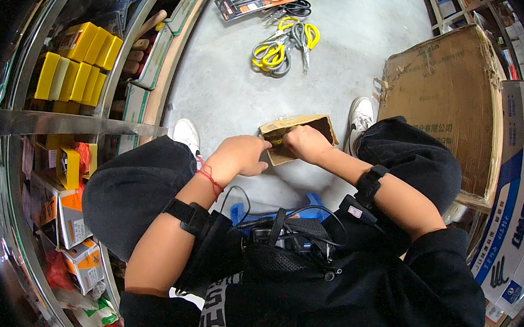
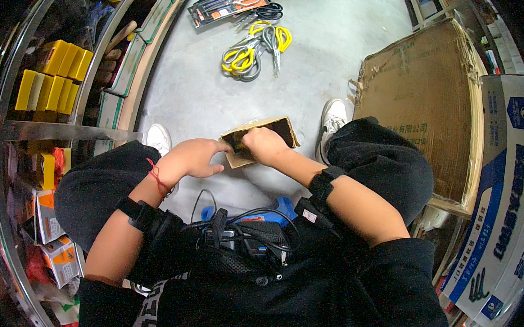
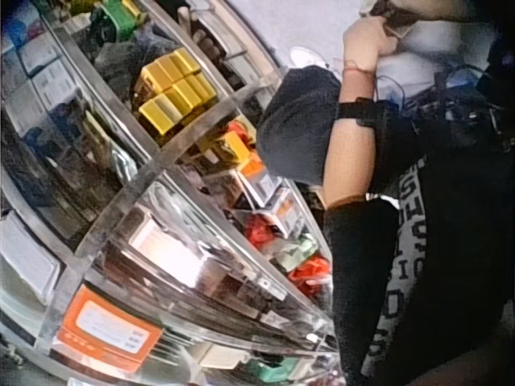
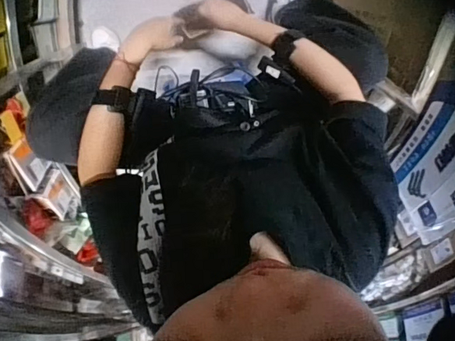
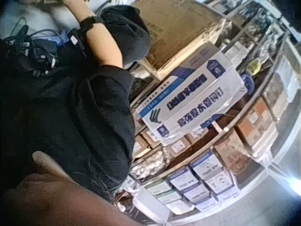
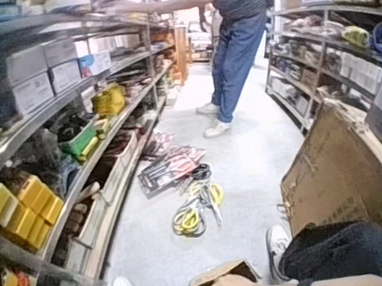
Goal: Organize various pairs of scissors and other handheld tools into a cardboard box.
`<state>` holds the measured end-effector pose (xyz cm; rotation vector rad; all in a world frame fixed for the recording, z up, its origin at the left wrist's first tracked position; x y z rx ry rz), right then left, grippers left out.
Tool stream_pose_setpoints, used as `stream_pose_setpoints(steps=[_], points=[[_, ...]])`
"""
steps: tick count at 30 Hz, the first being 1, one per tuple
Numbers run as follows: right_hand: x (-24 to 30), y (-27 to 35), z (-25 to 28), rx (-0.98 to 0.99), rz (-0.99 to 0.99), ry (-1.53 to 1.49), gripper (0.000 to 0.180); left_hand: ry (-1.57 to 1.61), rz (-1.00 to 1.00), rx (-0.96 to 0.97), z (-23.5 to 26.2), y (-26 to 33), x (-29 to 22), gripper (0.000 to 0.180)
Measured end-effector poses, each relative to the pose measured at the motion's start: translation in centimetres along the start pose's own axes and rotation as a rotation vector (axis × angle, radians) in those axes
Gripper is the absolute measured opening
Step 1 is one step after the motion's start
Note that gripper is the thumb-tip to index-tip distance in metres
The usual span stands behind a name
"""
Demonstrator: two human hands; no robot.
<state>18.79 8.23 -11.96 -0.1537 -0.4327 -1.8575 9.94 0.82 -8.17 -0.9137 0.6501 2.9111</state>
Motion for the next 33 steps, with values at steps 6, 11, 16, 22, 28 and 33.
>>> stream_pose_setpoints(steps=[6, 11, 16, 22, 28, 33], points=[[-0.1, -0.1, 1.7, -0.136, -0.067, 0.056, 0.009, -0.047, 0.042, 0.023, 0.8, -0.3, -0.3, 0.043], [-0.2, -0.4, 1.4, -0.170, -0.066, 0.062, 0.008, -0.079, 0.021, -0.069, 0.4, -0.6, 0.2, 0.036], [-0.5, -0.4, 1.2, -0.142, -0.125, 0.115, 0.008, -0.073, 0.039, 0.044, 0.6, -0.8, -0.3, 0.050], [-0.2, -0.5, 1.2, -0.128, -0.138, 0.144, 0.009, -0.075, 0.023, 0.036, 0.2, -0.7, 0.2, 0.052], [-1.0, -0.1, 0.4, -0.137, -0.137, 0.116, 0.010, -0.065, 0.028, 0.052, 0.5, -0.7, -0.4, 0.053], [-0.6, -0.3, 0.7, -0.106, -0.158, 0.128, 0.010, -0.041, 0.000, 0.050, 0.0, -0.6, 0.1, 0.054]])
Point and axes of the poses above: each hand's wrist, its own y-axis away from the middle knuckle, its own z-axis out of the back of the hand, x = y × z, the point moved 5 cm from there along -y, towards the middle knuckle, and after that the axes turned 9 degrees about -x, right-handed, at the moved point
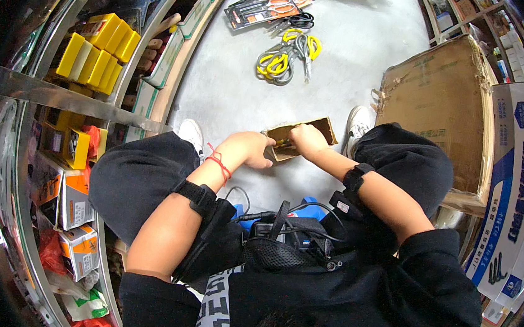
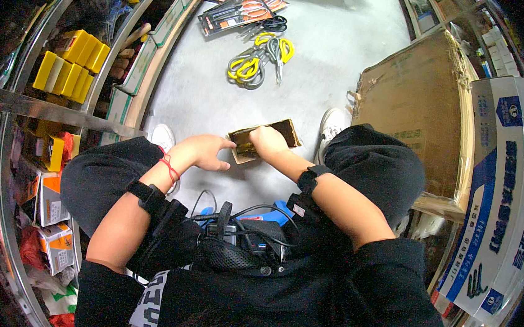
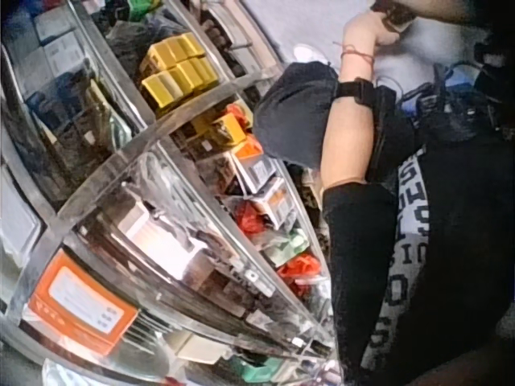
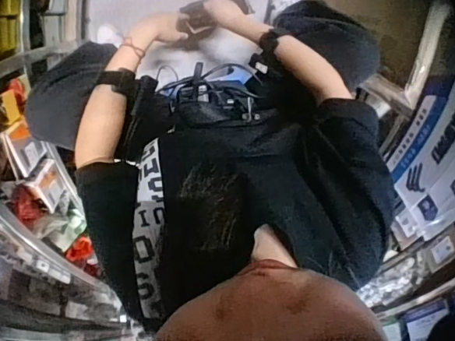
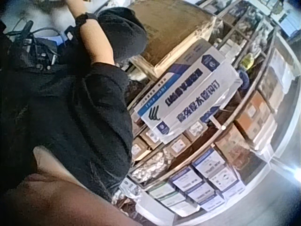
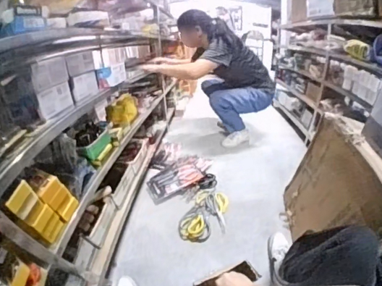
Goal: Organize various pairs of scissors and other handheld tools into a cardboard box.
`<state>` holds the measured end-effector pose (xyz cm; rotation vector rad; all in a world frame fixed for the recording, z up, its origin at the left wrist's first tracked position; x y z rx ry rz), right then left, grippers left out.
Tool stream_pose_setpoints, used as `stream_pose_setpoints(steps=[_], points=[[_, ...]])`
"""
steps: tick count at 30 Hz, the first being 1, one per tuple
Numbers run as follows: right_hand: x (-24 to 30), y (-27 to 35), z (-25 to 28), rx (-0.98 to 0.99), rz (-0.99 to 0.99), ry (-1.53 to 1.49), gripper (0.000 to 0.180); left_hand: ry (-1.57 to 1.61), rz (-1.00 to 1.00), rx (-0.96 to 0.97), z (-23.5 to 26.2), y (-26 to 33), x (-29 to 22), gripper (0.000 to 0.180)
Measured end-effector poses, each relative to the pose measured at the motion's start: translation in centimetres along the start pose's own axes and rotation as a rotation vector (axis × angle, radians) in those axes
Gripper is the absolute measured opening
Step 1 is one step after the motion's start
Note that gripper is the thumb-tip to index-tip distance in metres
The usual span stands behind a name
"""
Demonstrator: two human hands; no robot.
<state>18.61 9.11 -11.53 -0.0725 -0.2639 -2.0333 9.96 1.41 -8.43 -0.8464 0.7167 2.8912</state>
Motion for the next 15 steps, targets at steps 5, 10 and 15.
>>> stream_pose_setpoints(steps=[5, 10, 15], points=[[0.4, 0.6, -0.8, 0.049, -0.007, -0.004, 0.011, -0.012, 0.004, 0.042, -0.1, 0.5, -0.5, 0.054], [1.7, 1.2, -0.7, 0.141, 0.143, -0.007, 0.012, 0.019, -0.006, 0.090, -0.8, 0.8, -0.3, 0.053], [0.5, 1.8, -2.4, 0.073, 0.193, -0.066, 0.011, 0.049, -0.011, 0.106, -1.5, 0.4, -0.4, 0.054]])
Point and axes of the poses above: each hand's wrist, its own y-axis away from the middle knuckle, its own z-axis out of the back of the hand, x = y × z, the point moved 5 cm from there along -y, towards the middle knuckle, and after that the axes turned 9 degrees about -x, right-handed, at the moved point
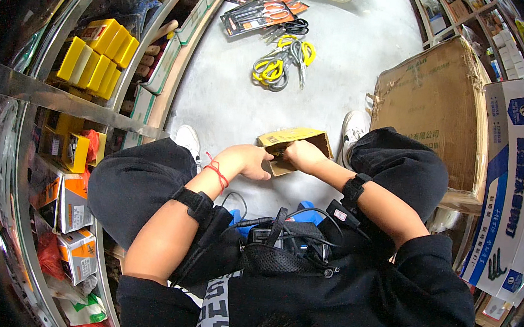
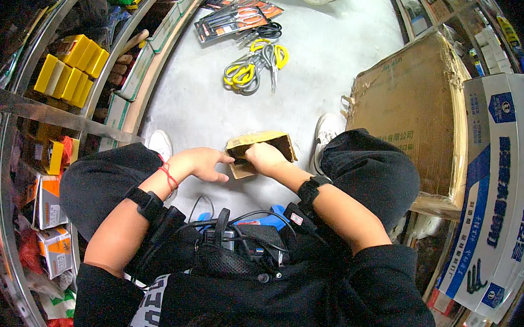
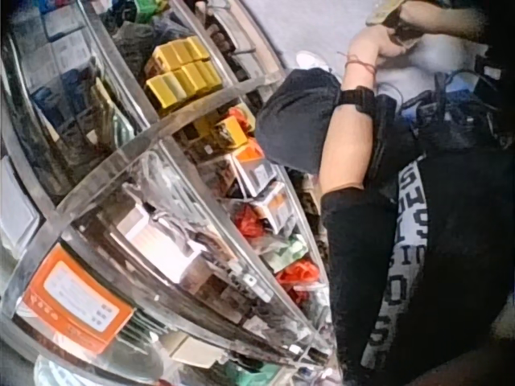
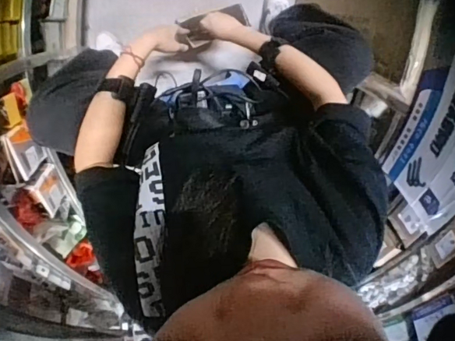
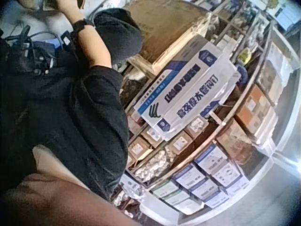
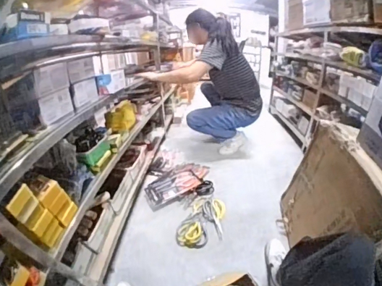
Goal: Organize various pairs of scissors and other handheld tools into a cardboard box.
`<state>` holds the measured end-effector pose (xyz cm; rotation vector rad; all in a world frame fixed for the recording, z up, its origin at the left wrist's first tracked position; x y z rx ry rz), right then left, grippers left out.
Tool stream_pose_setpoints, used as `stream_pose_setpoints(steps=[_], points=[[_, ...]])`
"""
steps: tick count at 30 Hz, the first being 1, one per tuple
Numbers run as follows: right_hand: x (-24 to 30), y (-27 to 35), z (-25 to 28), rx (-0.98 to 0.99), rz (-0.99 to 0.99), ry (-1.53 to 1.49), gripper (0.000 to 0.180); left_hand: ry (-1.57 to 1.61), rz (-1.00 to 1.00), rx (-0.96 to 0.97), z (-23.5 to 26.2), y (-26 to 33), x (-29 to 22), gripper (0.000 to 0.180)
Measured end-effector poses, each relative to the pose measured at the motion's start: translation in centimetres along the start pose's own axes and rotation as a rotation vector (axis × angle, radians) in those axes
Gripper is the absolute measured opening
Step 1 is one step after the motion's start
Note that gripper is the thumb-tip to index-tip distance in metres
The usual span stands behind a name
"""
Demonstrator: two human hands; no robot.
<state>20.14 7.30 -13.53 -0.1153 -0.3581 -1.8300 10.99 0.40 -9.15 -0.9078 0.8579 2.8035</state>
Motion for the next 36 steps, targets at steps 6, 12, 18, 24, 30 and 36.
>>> stream_pose_setpoints(steps=[6, 12, 18, 24, 30, 36], points=[[-0.6, -0.2, -0.1, -0.085, -0.046, -0.033, 0.010, -0.010, 0.025, 0.001, 0.4, 0.0, -0.5, 0.053], [-0.2, -0.3, 0.7, -0.093, -0.155, 0.000, 0.009, -0.035, 0.025, 0.016, 0.3, -0.1, -0.4, 0.055], [-0.2, -0.4, 1.5, -0.058, -0.211, 0.020, 0.008, -0.050, 0.045, 0.040, 0.7, 0.0, -0.7, 0.057], [0.0, -0.4, 0.9, 0.056, -0.148, 0.024, 0.012, -0.025, 0.026, 0.051, 0.1, -0.1, -0.2, 0.059], [1.1, 0.1, 0.9, 0.165, 0.023, 0.115, 0.012, 0.028, 0.007, 0.083, -0.3, 0.0, -0.1, 0.061], [0.6, -0.2, 1.3, 0.162, 0.071, -0.059, 0.017, -0.050, 0.009, 0.088, 0.0, -0.2, -0.4, 0.063]])
Point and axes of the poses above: each hand's wrist, its own y-axis away from the middle knuckle, its own z-axis out of the back of the hand, x = y × z, the point moved 5 cm from there along -y, towards the middle knuckle, and after that the axes turned 9 degrees about -x, right-handed, at the moved point
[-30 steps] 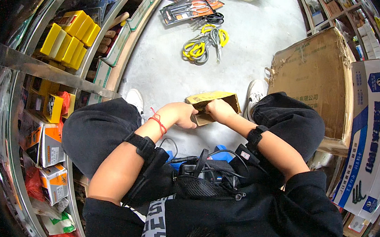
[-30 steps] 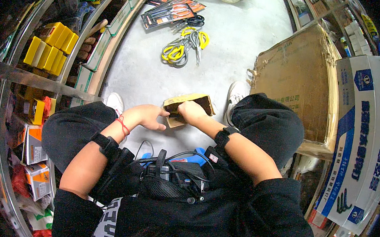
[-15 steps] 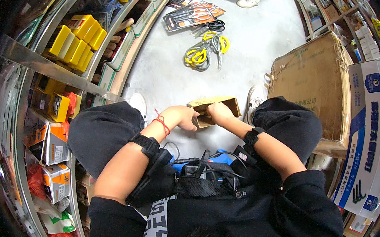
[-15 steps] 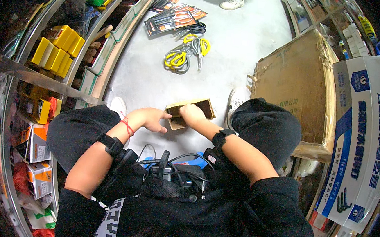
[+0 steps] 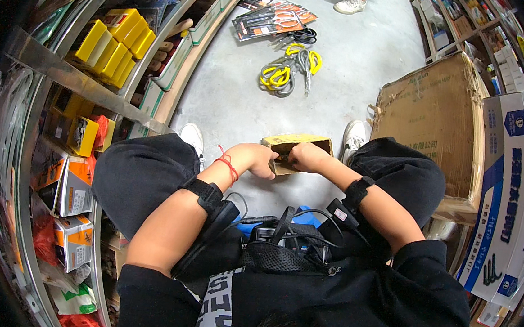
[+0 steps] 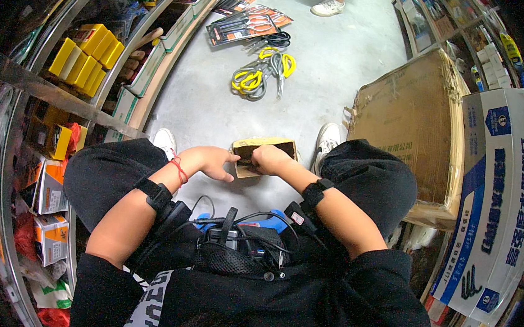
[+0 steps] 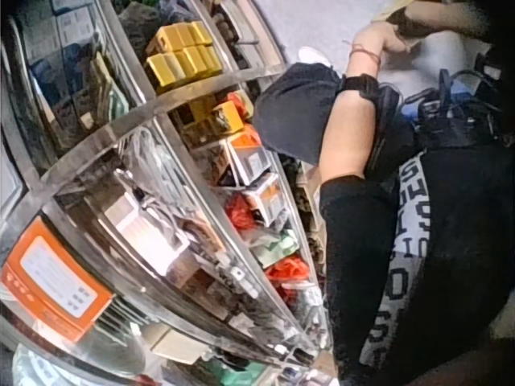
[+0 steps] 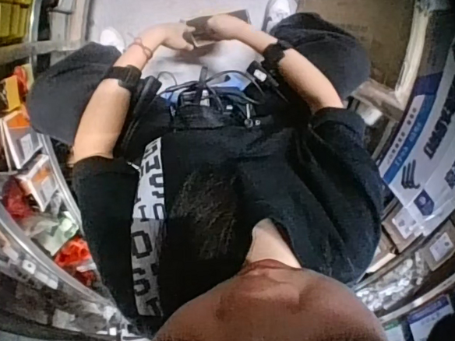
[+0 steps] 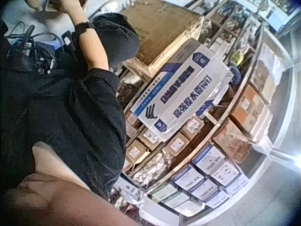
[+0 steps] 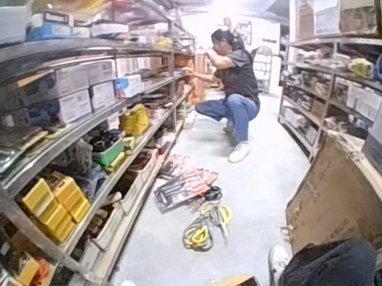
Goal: Organize various pairs of scissors and other handheld tools into a cardboard box.
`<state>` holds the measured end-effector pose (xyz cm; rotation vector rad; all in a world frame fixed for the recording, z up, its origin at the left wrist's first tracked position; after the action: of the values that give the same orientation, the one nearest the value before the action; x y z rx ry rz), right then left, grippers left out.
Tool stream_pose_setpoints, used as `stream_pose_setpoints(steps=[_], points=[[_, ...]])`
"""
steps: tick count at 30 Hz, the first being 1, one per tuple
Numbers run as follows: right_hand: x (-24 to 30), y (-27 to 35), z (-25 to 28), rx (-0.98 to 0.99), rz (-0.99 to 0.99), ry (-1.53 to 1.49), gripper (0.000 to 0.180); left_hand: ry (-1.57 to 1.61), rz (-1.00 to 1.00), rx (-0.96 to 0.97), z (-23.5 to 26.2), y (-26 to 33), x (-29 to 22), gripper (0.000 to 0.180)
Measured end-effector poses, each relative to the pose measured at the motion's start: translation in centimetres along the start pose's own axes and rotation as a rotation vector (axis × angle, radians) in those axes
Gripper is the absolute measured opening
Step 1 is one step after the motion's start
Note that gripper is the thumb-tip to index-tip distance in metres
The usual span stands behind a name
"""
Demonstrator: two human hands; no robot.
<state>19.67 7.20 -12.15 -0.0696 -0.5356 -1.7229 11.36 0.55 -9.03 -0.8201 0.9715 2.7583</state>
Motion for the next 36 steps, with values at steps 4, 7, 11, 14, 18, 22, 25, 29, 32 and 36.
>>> stream_pose_setpoints(steps=[4, 7, 11, 14, 18, 22, 25, 29, 32, 36], points=[[0.1, 0.5, 1.6, 0.051, -0.022, -0.167, 0.023, -0.021, 0.034, 0.030, 0.4, 0.4, -0.2, 0.064], [0.6, 0.8, 1.6, 0.174, -0.013, -0.130, 0.025, -0.028, 0.056, 0.039, 0.4, 0.4, -0.1, 0.064], [0.7, 1.0, 1.1, 0.215, 0.001, -0.124, 0.027, -0.024, 0.038, 0.047, 0.5, 0.3, -0.5, 0.065], [1.0, 0.7, 2.7, 0.267, -0.004, -0.172, 0.023, -0.019, 0.056, 0.033, 0.7, 0.3, -0.5, 0.066], [-0.7, -1.1, 7.3, 0.169, -0.004, -0.606, 0.016, -0.082, 0.094, -0.094, 0.6, 0.3, 0.4, 0.059], [-7.5, -2.4, 9.7, -0.084, -0.236, -0.611, 0.016, -0.112, 0.127, -0.104, 1.4, 0.5, -0.4, 0.057], [-12.5, -2.5, 8.9, -0.168, -0.341, -0.332, 0.019, -0.144, 0.164, -0.100, 1.3, 0.6, -0.2, 0.062], [-18.5, -2.0, 6.0, -0.176, -0.570, -0.134, 0.028, -0.255, 0.184, -0.233, 1.9, 0.9, -0.1, 0.062], [-20.7, -2.6, 5.3, -0.116, -0.589, -0.094, 0.028, -0.230, 0.207, -0.280, 2.3, 1.2, 0.0, 0.060], [-25.8, -3.3, 4.1, -0.151, -0.574, -0.094, 0.021, -0.154, 0.113, -0.417, 2.9, 1.5, -0.2, 0.057]])
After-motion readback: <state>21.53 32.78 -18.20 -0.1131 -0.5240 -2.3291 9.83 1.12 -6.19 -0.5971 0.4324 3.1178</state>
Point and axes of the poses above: each hand's wrist, its own y-axis away from the middle knuckle, its own z-axis out of the back of the hand, x = y × z, the point moved 5 cm from there along -y, towards the middle knuckle, and after that the axes turned 9 degrees about -x, right-handed, at the moved point
